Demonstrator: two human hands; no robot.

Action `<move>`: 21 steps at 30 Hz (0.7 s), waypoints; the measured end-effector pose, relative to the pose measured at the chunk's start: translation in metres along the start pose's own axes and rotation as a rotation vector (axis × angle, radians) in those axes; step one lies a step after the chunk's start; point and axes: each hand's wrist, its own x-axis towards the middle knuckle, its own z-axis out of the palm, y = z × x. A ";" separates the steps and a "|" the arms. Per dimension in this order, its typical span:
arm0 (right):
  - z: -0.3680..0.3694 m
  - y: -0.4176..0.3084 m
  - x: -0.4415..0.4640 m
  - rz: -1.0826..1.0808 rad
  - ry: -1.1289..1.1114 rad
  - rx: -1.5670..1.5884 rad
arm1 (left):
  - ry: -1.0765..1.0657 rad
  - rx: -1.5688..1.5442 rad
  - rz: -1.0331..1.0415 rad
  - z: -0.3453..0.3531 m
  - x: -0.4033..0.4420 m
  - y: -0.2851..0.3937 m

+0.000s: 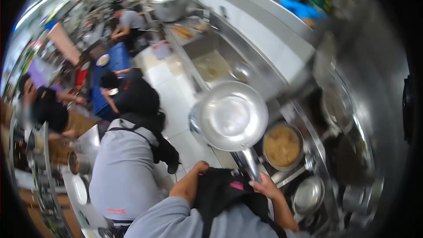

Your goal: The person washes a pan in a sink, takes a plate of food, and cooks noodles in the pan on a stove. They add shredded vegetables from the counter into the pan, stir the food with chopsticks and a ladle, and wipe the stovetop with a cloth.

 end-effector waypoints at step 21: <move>0.104 0.216 -0.250 0.560 -0.392 0.309 | 0.165 0.227 0.247 0.337 -0.178 -0.370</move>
